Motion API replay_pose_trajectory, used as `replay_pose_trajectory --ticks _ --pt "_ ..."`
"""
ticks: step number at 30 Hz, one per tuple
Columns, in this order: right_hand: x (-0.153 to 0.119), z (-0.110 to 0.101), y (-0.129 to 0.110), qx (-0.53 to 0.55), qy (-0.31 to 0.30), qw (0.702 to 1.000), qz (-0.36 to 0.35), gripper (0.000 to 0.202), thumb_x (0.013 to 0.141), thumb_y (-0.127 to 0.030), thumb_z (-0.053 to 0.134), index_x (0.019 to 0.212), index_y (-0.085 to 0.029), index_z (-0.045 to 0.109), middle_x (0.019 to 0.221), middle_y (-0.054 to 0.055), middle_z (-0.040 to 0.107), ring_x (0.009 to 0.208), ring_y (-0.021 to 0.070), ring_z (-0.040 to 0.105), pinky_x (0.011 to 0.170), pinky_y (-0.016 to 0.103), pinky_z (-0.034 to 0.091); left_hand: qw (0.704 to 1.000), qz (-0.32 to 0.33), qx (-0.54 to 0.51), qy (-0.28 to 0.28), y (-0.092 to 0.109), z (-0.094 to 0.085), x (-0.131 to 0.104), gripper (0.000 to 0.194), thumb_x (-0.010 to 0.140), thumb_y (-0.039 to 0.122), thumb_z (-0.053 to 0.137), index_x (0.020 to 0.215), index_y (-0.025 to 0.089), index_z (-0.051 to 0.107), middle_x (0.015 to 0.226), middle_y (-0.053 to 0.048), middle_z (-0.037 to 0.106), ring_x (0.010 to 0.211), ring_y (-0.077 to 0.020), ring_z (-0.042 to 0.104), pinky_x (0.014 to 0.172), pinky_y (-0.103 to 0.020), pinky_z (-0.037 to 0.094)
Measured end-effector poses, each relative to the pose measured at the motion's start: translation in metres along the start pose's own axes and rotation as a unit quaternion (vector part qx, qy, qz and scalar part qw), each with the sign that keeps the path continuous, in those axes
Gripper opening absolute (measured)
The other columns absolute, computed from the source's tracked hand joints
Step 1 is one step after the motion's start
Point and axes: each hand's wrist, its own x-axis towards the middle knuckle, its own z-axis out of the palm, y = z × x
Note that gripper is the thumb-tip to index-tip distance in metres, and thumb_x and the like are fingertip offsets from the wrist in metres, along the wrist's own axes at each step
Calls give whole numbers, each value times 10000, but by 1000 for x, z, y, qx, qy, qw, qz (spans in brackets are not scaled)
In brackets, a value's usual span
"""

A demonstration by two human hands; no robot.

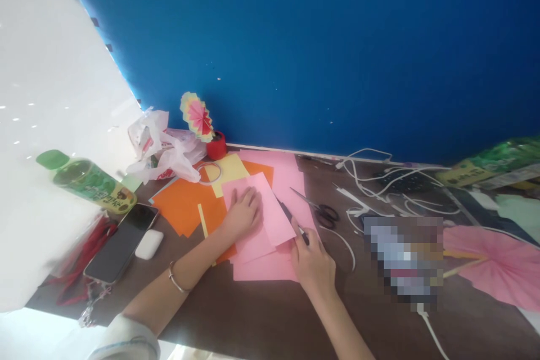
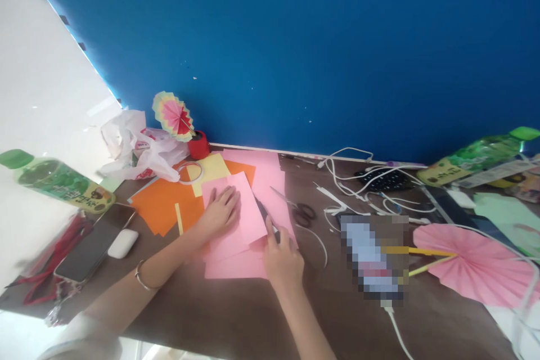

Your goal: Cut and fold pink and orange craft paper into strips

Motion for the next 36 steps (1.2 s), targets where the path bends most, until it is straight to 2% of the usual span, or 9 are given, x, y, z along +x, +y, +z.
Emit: replay_pose_trajectory --ticks 3,9,17,22,25,28,30,33,36 --pt "1 0 3 10 -1 1000 -7 584 803 -166 497 1363 -277 371 964 43 597 633 112 547 459 198 385 1000 1 -2 0 -1 0 0 465 899 270 290 1334 131 379 1395 -158 387 1311 -264 318 1079 -555 165" --pt "6 -2 5 18 -3 999 -47 497 783 -121 485 1262 -255 505 967 47 602 723 136 565 532 205 426 1000 0 -6 -13 -3 -3 -1 481 913 309 261 1357 148 353 1420 -120 365 1322 -245 306 1092 -541 156" --pt "19 -2 11 48 -53 997 -24 624 697 -98 504 1294 -271 456 995 46 563 729 139 559 486 193 416 1000 -14 -12 -16 -2 -5 -1 478 915 327 264 1369 198 339 1454 -79 314 1342 -241 264 1096 -515 161" --pt "24 1 17 57 -80 995 -21 678 683 -97 517 1321 -301 414 996 34 537 689 126 540 470 193 384 999 -20 -17 -18 -5 -5 0 464 916 357 263 1337 206 388 1431 -113 344 1332 -272 273 1079 -530 180" --pt "25 1 19 70 -86 994 -17 642 693 -98 515 1305 -278 439 1002 33 540 683 122 541 467 197 374 998 -20 -49 -39 -7 -13 3 489 906 376 277 1360 206 343 1403 -120 378 1316 -278 296 1067 -538 201" --pt "26 0 20 84 -96 992 -19 615 706 -98 511 1296 -257 451 1012 32 550 681 122 548 470 205 380 995 -34 -69 -61 -7 -24 12 539 880 349 326 1380 150 292 1342 -153 436 1271 -270 363 1049 -499 266" --pt "27 -1 21 88 -105 990 -24 613 715 -101 512 1304 -255 440 1020 30 552 674 120 552 474 209 385 995 -65 -51 -52 -5 -27 23 521 870 343 338 1333 106 365 1319 -184 447 1252 -286 384 1018 -478 318" --pt "28 -2 21 86 -116 989 -26 589 732 -115 520 1300 -252 444 1024 31 550 661 115 554 469 213 383 998 -52 -23 -31 -2 -22 38 550 894 397 274 1340 82 343 1421 -177 331 1333 -301 258 1058 -548 210" --pt "28 -2 20 77 -116 990 -28 571 747 -133 525 1300 -253 442 1016 35 548 655 114 555 455 209 378 997 -45 -26 -53 -3 -8 45 710 873 557 240 1379 58 267 1453 -188 267 1356 -314 204 1077 -581 109"
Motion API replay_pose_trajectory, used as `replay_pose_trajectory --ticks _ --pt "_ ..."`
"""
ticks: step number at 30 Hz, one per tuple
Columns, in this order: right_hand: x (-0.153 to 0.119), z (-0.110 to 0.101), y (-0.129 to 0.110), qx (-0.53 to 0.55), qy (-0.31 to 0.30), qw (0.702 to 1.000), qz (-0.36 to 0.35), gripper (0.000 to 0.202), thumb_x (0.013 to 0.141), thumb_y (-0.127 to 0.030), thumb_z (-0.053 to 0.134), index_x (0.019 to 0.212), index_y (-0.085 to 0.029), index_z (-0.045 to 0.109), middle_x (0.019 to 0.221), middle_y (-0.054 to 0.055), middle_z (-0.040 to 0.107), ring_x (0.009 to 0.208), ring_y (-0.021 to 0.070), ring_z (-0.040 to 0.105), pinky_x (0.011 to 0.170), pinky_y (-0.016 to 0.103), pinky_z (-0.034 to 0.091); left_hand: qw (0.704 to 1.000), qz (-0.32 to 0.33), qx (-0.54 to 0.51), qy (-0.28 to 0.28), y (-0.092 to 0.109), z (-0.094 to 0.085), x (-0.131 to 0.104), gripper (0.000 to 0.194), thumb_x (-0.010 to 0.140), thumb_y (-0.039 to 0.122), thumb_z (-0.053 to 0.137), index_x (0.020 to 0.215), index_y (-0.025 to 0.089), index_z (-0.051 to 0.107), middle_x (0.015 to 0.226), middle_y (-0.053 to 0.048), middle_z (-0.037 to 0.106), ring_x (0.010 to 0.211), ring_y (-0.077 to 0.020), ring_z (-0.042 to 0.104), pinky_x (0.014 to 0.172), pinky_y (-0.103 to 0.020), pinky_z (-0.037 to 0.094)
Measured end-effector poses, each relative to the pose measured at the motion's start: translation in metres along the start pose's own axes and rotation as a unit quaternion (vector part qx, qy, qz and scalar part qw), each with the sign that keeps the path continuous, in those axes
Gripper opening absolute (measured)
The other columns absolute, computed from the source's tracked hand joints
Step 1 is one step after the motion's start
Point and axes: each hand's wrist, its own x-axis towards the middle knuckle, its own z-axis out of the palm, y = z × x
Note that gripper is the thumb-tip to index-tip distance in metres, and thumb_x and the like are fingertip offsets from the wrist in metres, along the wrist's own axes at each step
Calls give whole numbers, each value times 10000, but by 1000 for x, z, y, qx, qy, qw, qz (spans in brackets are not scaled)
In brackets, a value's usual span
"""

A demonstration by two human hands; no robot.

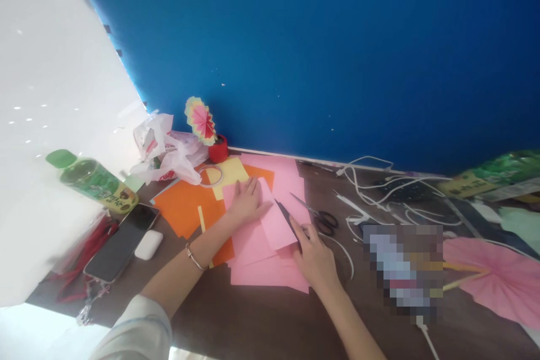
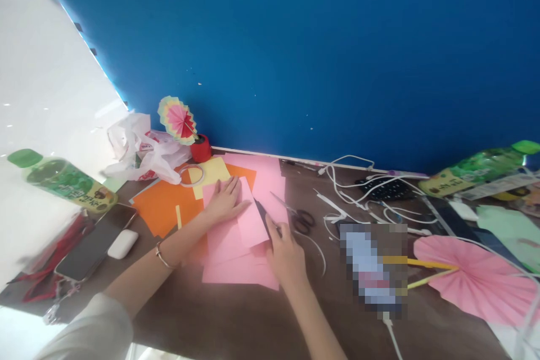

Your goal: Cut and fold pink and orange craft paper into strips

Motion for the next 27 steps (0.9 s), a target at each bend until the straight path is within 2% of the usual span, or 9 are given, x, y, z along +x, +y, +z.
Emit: replay_pose_trajectory --ticks 4,10,15,27 --pt "-2 3 2 -17 20 1000 -14 577 756 -144 523 1313 -253 422 1005 44 549 663 122 566 449 205 399 1000 -1 11 5 -4 13 0 820 831 654 199 1407 70 213 1478 -168 206 1375 -305 148 1095 -563 37" --pt "-3 8 4 -42 62 996 -37 571 729 -71 483 1281 -216 465 948 65 564 699 155 591 466 214 443 999 -17 20 -32 -3 9 0 876 801 696 152 1428 83 152 1501 -138 133 1391 -281 77 1110 -523 -14" --pt "-1 7 2 -56 72 995 -30 511 768 -68 446 1257 -210 492 928 74 576 664 153 586 477 225 447 999 -21 19 -29 -2 9 0 868 801 691 161 1427 89 155 1499 -140 147 1389 -287 85 1108 -524 -19" --pt "10 5 0 -51 69 996 -19 394 876 -177 403 1255 -208 506 933 84 571 662 155 581 467 237 397 1000 -14 11 -24 -3 10 0 864 807 682 176 1423 77 158 1494 -155 158 1388 -290 86 1103 -536 -12"
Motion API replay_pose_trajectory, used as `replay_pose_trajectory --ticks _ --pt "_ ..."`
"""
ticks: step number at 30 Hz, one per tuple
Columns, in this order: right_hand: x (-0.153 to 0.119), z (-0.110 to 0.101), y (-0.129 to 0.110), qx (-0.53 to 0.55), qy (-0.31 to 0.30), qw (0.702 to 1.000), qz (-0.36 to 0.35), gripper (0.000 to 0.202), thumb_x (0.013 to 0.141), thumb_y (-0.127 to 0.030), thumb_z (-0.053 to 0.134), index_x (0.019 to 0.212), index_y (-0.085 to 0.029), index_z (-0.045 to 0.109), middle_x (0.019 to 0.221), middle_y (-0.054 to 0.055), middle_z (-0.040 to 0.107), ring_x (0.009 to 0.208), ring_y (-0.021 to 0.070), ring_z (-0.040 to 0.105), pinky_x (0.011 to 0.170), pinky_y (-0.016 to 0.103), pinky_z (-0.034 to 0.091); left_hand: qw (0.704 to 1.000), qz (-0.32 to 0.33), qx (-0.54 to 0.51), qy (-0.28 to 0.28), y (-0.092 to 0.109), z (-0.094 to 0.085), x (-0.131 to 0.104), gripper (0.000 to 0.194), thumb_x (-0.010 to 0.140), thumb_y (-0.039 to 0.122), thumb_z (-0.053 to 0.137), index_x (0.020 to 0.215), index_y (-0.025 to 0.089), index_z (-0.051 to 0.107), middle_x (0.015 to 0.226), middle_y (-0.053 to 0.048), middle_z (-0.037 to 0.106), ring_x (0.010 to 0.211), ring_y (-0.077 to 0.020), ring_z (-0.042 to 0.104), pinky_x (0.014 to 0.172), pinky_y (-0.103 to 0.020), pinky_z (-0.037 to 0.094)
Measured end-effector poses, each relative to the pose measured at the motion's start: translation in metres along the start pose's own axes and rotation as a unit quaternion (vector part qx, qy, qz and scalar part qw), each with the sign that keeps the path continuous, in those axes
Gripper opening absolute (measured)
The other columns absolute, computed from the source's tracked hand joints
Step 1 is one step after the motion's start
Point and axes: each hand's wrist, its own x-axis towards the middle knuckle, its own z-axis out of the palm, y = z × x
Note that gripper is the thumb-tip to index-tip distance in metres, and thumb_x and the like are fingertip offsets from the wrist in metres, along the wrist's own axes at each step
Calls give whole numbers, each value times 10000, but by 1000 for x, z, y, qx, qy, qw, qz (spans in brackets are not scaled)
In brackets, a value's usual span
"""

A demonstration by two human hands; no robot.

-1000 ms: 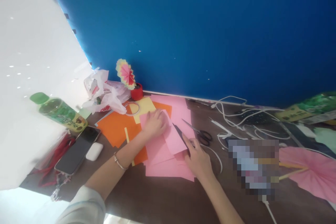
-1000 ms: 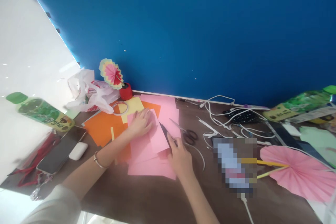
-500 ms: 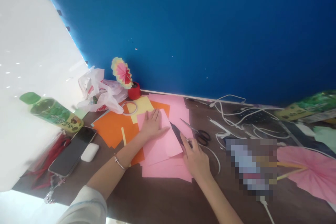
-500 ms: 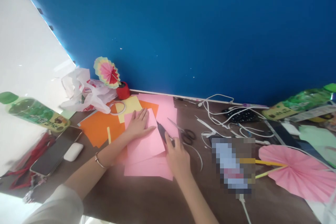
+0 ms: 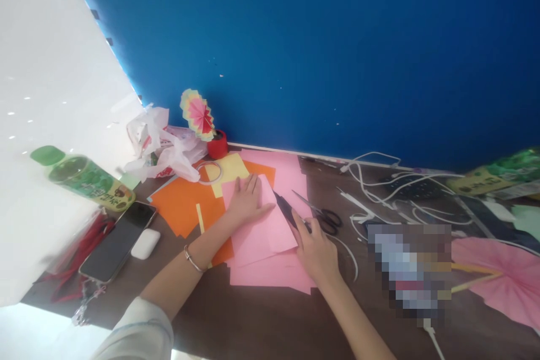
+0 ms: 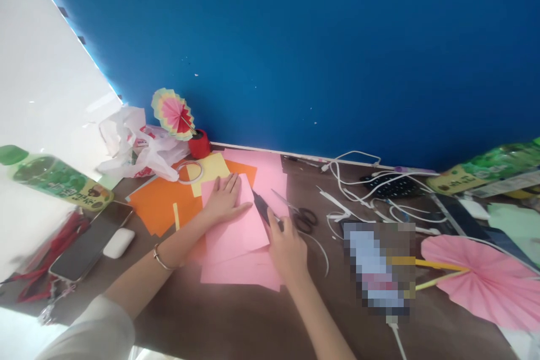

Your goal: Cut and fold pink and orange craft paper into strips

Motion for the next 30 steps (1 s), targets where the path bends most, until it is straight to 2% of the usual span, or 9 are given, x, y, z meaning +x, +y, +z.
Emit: replay_pose_trajectory --ticks 7,18,22,24,26,27,30 --pt "6 2 0 -4 0 1000 4 373 896 -255 407 1252 -220 514 919 78 563 632 144 563 460 234 374 1000 1 5 0 0 0 0 872 806 684 168 1422 66 155 1495 -162 147 1388 -291 87 1104 -533 -8" --pt "29 7 -3 -8 0 1000 8 386 872 -256 448 1254 -240 498 920 76 563 629 137 543 461 224 354 1000 -1 16 -2 1 -2 -1 865 808 680 141 1426 75 151 1497 -147 149 1391 -275 76 1110 -521 -8" --pt "42 9 -4 7 -5 999 46 383 882 -261 429 1257 -234 501 948 88 575 619 141 563 468 229 371 1000 2 16 0 0 -1 -1 893 798 699 130 1423 61 159 1498 -148 142 1391 -278 73 1109 -530 -6" --pt "50 5 -2 61 3 994 87 387 893 -262 394 1263 -212 497 950 97 582 617 148 572 499 248 404 1000 1 12 0 1 -1 -1 915 790 712 133 1420 49 162 1496 -154 144 1391 -280 71 1108 -534 -9" --pt "56 -3 1 171 42 975 138 395 889 -299 403 1257 -190 498 950 102 598 678 173 591 571 279 448 1000 2 4 0 1 -2 -1 907 794 709 137 1421 54 165 1495 -153 144 1391 -276 76 1110 -530 -8" --pt "58 -7 3 239 71 954 168 405 872 -336 440 1241 -183 509 956 101 610 727 186 598 619 295 464 1000 3 -2 0 1 -2 -1 888 803 699 138 1422 63 168 1496 -150 143 1391 -272 80 1112 -526 -5" --pt "58 -19 10 436 125 850 269 445 756 -473 587 1074 -161 598 903 82 644 747 186 597 655 299 477 1000 1 -22 1 0 -5 0 796 845 637 148 1421 88 187 1494 -145 150 1390 -261 92 1113 -521 23"
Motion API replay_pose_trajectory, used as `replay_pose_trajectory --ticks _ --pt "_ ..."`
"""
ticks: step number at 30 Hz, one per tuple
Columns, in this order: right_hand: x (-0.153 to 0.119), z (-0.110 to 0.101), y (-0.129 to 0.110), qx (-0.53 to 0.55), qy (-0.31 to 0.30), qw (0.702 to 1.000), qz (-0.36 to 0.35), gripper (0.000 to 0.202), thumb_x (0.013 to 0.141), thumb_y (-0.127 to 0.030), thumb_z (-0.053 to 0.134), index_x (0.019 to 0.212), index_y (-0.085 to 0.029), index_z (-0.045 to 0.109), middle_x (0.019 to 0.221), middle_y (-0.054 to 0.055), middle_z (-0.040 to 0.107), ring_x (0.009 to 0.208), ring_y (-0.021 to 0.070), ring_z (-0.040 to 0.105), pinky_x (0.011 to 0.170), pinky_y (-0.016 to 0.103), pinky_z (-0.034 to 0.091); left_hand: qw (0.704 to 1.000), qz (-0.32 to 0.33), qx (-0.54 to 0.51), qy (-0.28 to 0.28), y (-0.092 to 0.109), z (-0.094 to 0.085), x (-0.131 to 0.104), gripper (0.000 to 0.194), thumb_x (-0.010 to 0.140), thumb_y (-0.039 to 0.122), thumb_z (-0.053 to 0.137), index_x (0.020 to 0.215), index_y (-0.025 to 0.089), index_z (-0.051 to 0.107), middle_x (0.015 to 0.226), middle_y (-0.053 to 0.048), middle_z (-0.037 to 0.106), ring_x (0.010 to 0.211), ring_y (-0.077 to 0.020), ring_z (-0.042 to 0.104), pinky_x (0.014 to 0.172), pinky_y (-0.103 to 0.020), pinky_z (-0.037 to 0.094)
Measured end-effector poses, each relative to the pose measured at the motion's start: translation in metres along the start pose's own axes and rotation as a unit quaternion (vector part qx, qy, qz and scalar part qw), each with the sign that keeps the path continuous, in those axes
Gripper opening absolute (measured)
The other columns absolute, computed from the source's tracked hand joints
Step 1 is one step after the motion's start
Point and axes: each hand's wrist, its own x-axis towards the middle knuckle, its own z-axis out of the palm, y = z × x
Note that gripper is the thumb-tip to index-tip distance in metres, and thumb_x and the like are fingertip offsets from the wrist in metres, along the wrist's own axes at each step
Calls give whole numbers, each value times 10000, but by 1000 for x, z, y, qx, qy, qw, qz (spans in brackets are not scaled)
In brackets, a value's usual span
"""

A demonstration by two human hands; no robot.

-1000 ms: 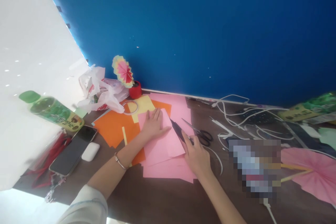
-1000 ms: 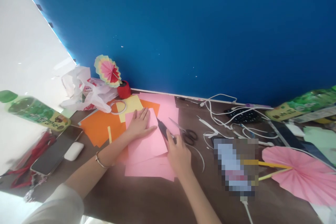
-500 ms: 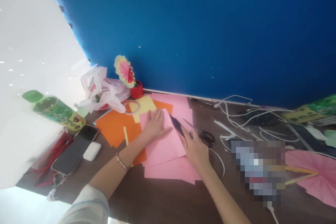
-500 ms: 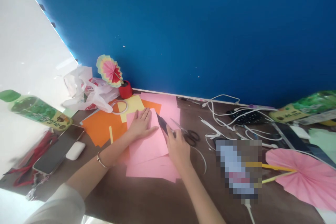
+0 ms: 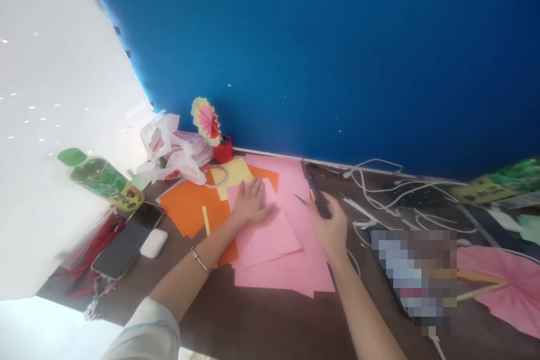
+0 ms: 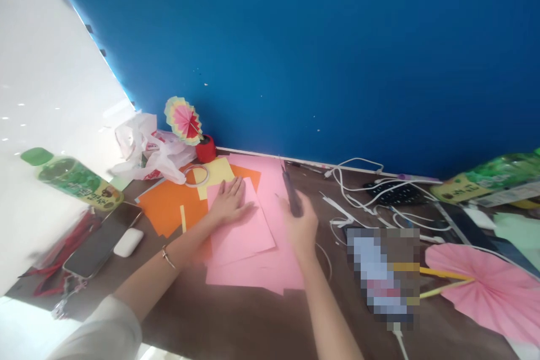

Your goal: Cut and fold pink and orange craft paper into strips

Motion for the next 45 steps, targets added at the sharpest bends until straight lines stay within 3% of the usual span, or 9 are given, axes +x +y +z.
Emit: replay_pose_trajectory --ticks 5,9,12,15,20,24,30,40,45 --pt "-7 -20 3 324 -64 924 191 487 692 -579 609 979 -188 578 683 -4 620 482 93 511 434 214 411 995 -19 -95 27 -11 -5 1 574 912 453 217 1382 135 305 1485 -114 207 1388 -235 113 1105 -495 151" --pt "-15 -28 12 445 -125 842 280 428 658 -565 652 808 -177 553 495 -62 512 365 70 443 345 183 343 967 -19 -214 134 -22 -9 -2 433 893 257 275 1248 136 490 1403 -95 399 1351 -196 263 1065 -404 310" --pt "-19 -29 20 443 -107 836 305 458 668 -610 617 682 -162 521 429 -73 445 316 56 389 306 174 290 942 -29 -249 223 -23 -15 -6 402 856 178 264 1114 130 568 1239 -96 565 1225 -178 451 1022 -371 373" --pt "-20 -32 26 426 -96 861 260 428 658 -556 659 753 -152 551 504 -42 529 341 60 414 321 182 300 952 -15 -212 221 -15 -25 -12 361 828 166 307 1044 133 594 1093 -90 635 1052 -174 568 947 -330 436" --pt "-9 -49 44 304 -124 936 129 333 718 -403 629 945 -174 546 864 52 646 528 97 520 488 252 438 997 25 -52 56 13 -33 -38 330 793 214 417 1063 140 592 1158 -126 594 1082 -253 547 909 -368 450" --pt "18 -57 65 -11 -99 995 21 498 720 -251 521 1208 -165 477 1105 125 589 946 234 575 789 390 468 998 -17 41 41 33 -17 -60 498 836 324 396 1242 46 469 1321 -218 450 1235 -318 412 1015 -416 341" --pt "63 -44 73 -361 -126 923 38 736 635 -180 537 1338 -42 370 1136 257 526 1032 372 535 819 483 421 998 -39 42 22 26 2 -67 819 801 643 340 1346 32 318 1428 -262 267 1349 -382 180 1062 -526 203" --pt "90 -29 69 -372 -118 921 3 491 765 -136 462 1249 -68 504 1152 279 499 1137 402 438 828 543 383 998 16 45 49 4 -27 -75 546 894 476 325 1252 78 434 1374 -212 390 1320 -306 303 1072 -449 266" --pt "58 -11 47 -342 -125 927 -94 444 822 -243 443 1244 -119 506 1289 206 463 1215 339 393 943 532 334 997 30 42 55 0 -19 -78 554 874 516 343 1239 113 446 1366 -188 408 1308 -301 327 1069 -462 267"
